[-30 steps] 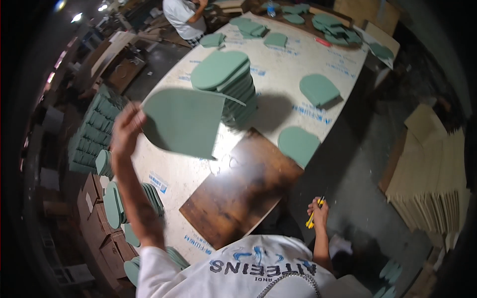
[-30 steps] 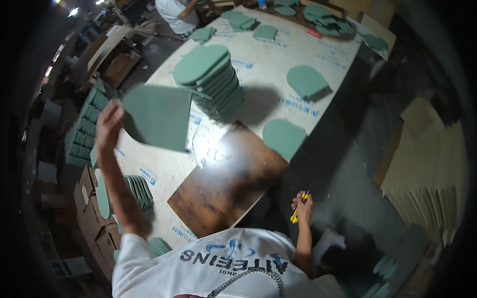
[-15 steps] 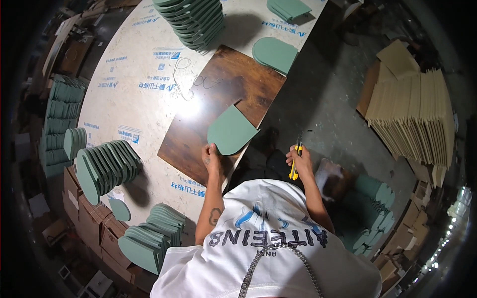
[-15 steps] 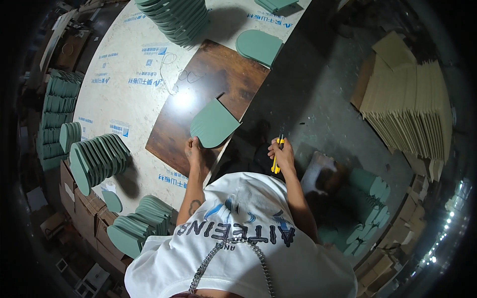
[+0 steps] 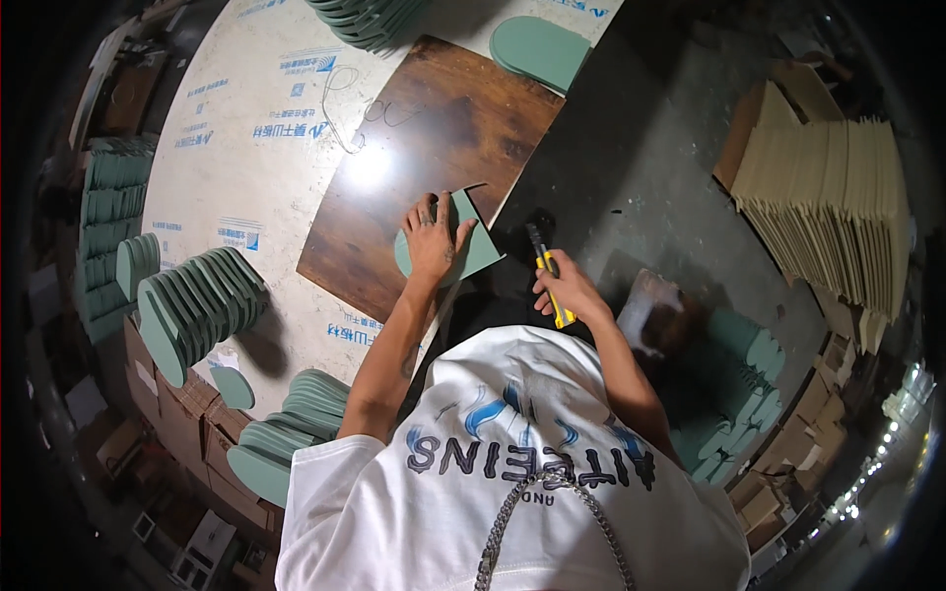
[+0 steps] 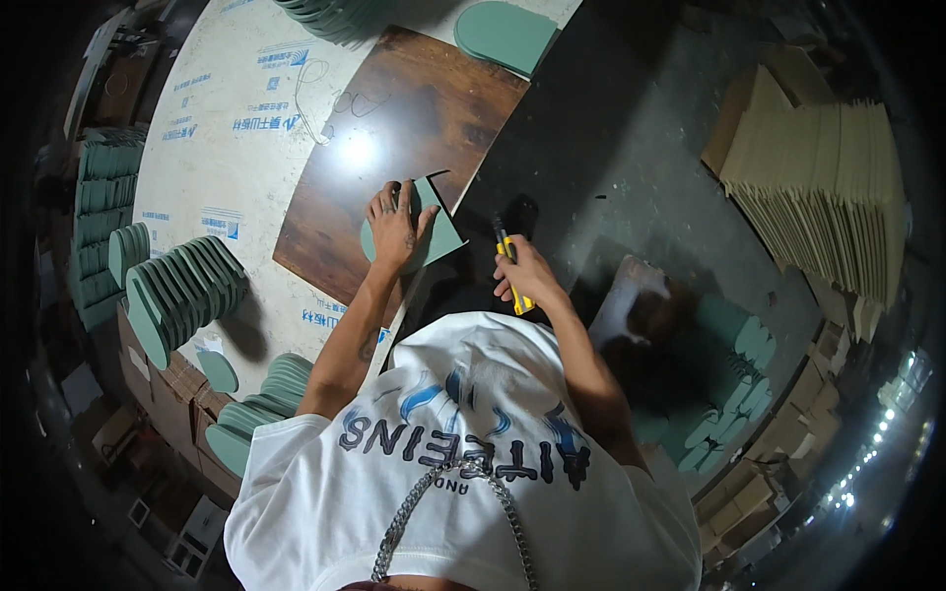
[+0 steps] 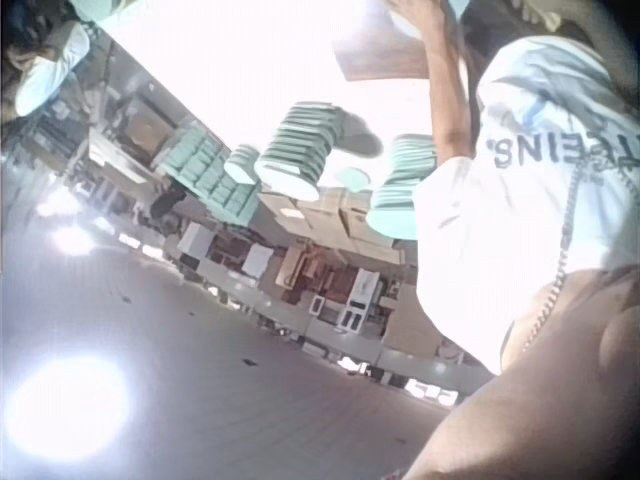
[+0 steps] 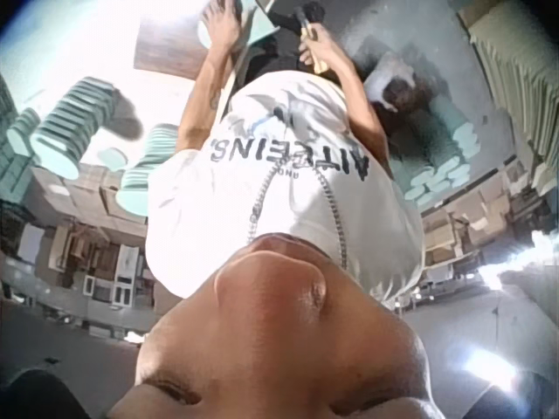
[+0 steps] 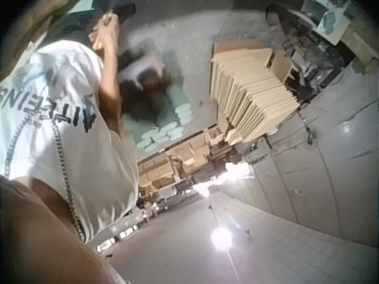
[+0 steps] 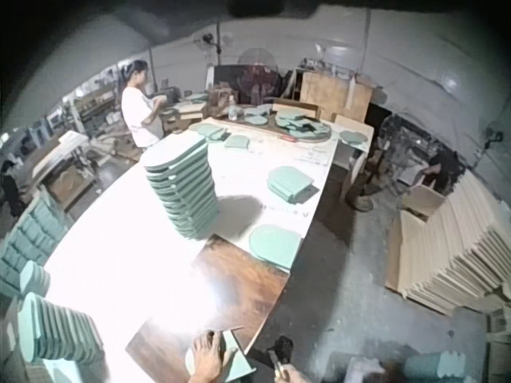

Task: Trimming the edges of arch-shaped green foam pieces using a utility knife on a workbench.

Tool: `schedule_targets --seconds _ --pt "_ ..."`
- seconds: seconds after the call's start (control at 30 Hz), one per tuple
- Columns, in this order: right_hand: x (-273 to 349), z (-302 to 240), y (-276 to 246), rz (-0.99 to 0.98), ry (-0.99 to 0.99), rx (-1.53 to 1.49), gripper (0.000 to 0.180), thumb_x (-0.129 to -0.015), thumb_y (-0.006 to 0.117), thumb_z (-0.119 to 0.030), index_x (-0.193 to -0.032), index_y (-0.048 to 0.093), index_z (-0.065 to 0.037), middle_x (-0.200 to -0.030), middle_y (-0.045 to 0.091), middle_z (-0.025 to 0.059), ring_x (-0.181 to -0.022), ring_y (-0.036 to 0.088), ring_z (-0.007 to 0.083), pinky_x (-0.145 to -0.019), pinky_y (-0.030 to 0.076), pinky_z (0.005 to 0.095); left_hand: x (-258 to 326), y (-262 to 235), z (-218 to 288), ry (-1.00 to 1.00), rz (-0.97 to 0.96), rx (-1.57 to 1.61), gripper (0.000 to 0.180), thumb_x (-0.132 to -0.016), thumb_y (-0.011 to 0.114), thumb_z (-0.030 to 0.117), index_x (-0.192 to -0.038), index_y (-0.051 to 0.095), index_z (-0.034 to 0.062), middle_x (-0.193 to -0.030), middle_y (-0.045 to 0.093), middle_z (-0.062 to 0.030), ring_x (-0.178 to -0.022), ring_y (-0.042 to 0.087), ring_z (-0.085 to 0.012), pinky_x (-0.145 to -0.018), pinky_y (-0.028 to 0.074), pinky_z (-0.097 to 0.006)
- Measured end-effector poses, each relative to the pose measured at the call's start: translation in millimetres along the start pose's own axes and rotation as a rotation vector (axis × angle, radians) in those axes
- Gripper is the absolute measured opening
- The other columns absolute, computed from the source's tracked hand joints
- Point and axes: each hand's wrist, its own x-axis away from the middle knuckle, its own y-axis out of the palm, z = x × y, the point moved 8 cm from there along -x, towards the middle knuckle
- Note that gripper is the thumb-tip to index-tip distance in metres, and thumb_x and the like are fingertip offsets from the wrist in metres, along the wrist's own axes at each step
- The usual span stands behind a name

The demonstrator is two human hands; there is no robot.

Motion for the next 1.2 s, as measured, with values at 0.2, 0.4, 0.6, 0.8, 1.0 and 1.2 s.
schedule_targets --seconds 0.2,0.4,0.6,0.8,1.0,1.2 --pt "2 -26 28 -0.013 -0.01 0.407 0.038 -0.095 0.047 -0.015 -0.125 0.041 0.007 -0.078 0.064 0.0192 -0.053 0.065 0.0229 -0.048 0.052 0.0351 10 0 11 -0.042 0.126 -0.045 0.056 -0.092 0.059 0.045 -0.132 0.049 0.0071 -0.129 0.049 -0.0181 -0.114 0.046 -0.0372 -0.098 0.032 -0.05" --pt "-3 -45 37 -0.088 0.044 0.688 0.027 -0.091 0.043 -0.01 -0.104 0.046 0.013 -0.07 0.064 0.025 -0.051 0.065 0.0291 -0.05 0.054 0.0386 14 8 5 -0.031 0.121 -0.005 0.059 -0.091 0.059 0.046 -0.133 0.048 0.0068 -0.129 0.048 -0.018 -0.113 0.046 -0.0377 -0.098 0.032 -0.051" --pt "-6 -55 40 -0.137 0.086 0.815 0.024 -0.09 0.043 -0.008 -0.098 0.048 0.014 -0.067 0.063 0.0257 -0.05 0.065 0.03 -0.049 0.054 0.0401 14 9 3 -0.053 0.109 -0.006 0.059 -0.091 0.058 0.047 -0.133 0.049 0.0065 -0.129 0.049 -0.0168 -0.112 0.048 -0.0361 -0.097 0.033 -0.049" --pt "-13 -40 41 -0.155 0.114 0.861 0.025 -0.092 0.046 -0.01 -0.098 0.048 0.014 -0.066 0.063 0.0259 -0.051 0.066 0.0301 -0.049 0.054 0.0402 13 5 2 -0.076 0.126 -0.002 0.056 -0.089 0.063 0.044 -0.131 0.05 0.0088 -0.127 0.05 -0.0139 -0.112 0.048 -0.0352 -0.096 0.034 -0.048" --pt "-22 -14 36 -0.03 -0.084 0.93 0.024 -0.092 0.051 -0.01 -0.1 0.047 0.012 -0.072 0.063 0.0313 -0.057 0.067 0.038 -0.055 0.054 0.0456 11 5 3 -0.071 0.11 0.001 0.056 -0.09 0.062 0.045 -0.131 0.05 0.0098 -0.127 0.05 -0.014 -0.112 0.048 -0.0354 -0.096 0.034 -0.048" --pt "-22 -7 34 0.066 -0.233 0.952 0.023 -0.092 0.054 -0.013 -0.101 0.045 0.007 -0.082 0.064 0.0341 -0.081 0.064 0.0494 -0.072 0.054 0.0535 10 12 3 -0.065 0.05 -0.017 0.057 -0.091 0.059 0.047 -0.131 0.049 0.0076 -0.129 0.048 -0.0147 -0.119 0.045 -0.0337 -0.098 0.032 -0.049"
